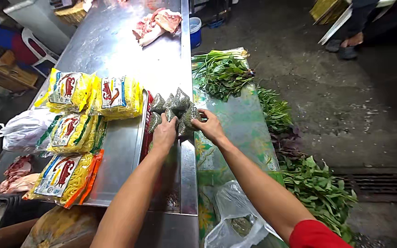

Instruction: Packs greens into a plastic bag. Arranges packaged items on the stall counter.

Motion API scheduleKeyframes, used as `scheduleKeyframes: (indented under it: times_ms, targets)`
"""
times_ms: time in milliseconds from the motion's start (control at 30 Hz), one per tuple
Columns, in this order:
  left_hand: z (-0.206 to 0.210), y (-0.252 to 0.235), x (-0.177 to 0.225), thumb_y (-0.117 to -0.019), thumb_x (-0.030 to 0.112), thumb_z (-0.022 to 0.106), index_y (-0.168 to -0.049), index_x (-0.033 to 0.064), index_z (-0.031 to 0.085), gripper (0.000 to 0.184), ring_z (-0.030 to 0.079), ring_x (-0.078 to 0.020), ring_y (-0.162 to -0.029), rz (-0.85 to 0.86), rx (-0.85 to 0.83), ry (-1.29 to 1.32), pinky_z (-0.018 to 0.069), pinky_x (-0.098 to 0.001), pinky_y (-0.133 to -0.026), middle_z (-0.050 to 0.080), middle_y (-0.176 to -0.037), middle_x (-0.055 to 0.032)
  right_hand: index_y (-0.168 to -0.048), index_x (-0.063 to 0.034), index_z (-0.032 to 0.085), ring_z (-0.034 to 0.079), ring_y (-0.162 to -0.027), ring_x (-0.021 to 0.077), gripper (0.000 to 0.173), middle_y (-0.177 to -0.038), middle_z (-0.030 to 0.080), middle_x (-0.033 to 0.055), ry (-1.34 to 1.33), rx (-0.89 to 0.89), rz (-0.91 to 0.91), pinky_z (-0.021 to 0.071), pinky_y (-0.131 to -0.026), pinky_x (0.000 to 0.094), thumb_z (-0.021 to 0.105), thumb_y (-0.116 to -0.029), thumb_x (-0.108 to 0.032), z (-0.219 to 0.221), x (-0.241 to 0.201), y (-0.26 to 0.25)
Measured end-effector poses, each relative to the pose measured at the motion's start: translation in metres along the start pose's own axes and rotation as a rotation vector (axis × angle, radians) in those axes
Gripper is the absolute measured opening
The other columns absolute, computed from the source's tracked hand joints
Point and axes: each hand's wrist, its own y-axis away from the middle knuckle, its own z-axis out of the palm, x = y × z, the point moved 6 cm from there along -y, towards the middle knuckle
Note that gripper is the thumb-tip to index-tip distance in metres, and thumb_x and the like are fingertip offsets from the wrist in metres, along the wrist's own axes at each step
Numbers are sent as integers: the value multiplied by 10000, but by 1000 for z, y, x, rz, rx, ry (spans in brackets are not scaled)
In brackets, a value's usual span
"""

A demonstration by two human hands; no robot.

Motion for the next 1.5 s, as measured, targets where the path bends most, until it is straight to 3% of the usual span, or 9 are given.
scheduleKeyframes:
  times_ms: [167, 267, 467, 700, 833, 967, 1267, 1400, 1500]
  targets:
    - [1, -3, 2, -981, 147, 637, -1446, 268, 592, 483, 705, -410, -909, -55, 17, 48, 603, -554, -771, 388, -1553, -253, -1517, -136, 516, 675, -1078, 324, 653, -1329, 636, 178, 116, 113, -167, 558, -901, 544, 736, -950, -375, 22, -22, 8]
    - [-2, -1, 2, -961, 148, 653, -1423, 283, 618, 483, 699, -418, -930, -89, 13, 94, 594, -571, -781, 389, -1563, -251, -1424, -118, 625, 648, -1142, 335, 547, -1307, 636, 185, 221, 227, -282, 545, -942, 537, 721, -959, -389, 40, -10, 1]
    - [-2, 0, 2, -997, 168, 575, -1436, 298, 610, 460, 693, -424, -958, -113, 0, 124, 572, -584, -779, 333, -1633, -202, -1389, -105, 646, 639, -1129, 371, 527, -1278, 627, 211, 386, 283, -304, 543, -934, 549, 718, -956, -397, 54, -15, 2]
    - [-6, 1, -11, -1031, 166, 533, -1417, 263, 631, 409, 676, -404, -1080, -106, 10, 288, 568, -569, -873, 507, -1505, -194, -1414, -74, 574, 602, -1188, 451, 625, -1357, 543, 281, 636, 300, -222, 551, -923, 564, 741, -928, -430, 73, -32, 8]
    - [3, -2, -22, -1011, 186, 588, -1441, 298, 607, 445, 670, -404, -1112, -89, 57, 352, 567, -572, -890, 487, -1526, -197, -1530, -44, 460, 509, -1346, 465, 741, -1534, 424, 303, 686, 206, -309, 469, -1074, 568, 655, -967, -484, 77, -23, 8]
    - [4, -4, -19, -1003, 194, 587, -1443, 310, 604, 455, 684, -400, -1068, -72, 47, 301, 569, -583, -863, 470, -1551, -165, -1561, -18, 401, 518, -1323, 467, 749, -1533, 452, 279, 726, 112, -319, 456, -1070, 573, 617, -1001, -466, 78, -17, 4]
    - [-11, 26, -5, -1005, 133, 532, -1602, 408, 330, 688, 712, -348, -996, -67, -8, 105, 590, -517, -833, 258, -1685, -108, -1621, -58, 283, 460, -1382, 447, 922, -1610, 337, 261, 742, -70, -191, 442, -1098, 540, 688, -929, -512, 74, -25, -5]
    - [-8, 35, -8, -1002, 95, 531, -1592, 436, 335, 709, 704, -365, -1025, -50, -50, 80, 586, -525, -852, 244, -1689, -109, -1660, -127, 165, 390, -1449, 447, 1162, -1662, 216, 279, 683, -172, -197, 392, -1148, 551, 759, -803, -640, 64, -19, 3]
    - [-6, 36, -14, -1000, 95, 533, -1598, 401, 338, 700, 703, -367, -1028, -59, -61, 85, 586, -525, -860, 236, -1690, -114, -1663, -177, 172, 427, -1423, 448, 1121, -1660, 220, 280, 694, -178, -205, 399, -1142, 547, 779, -817, -593, 59, -21, 8]
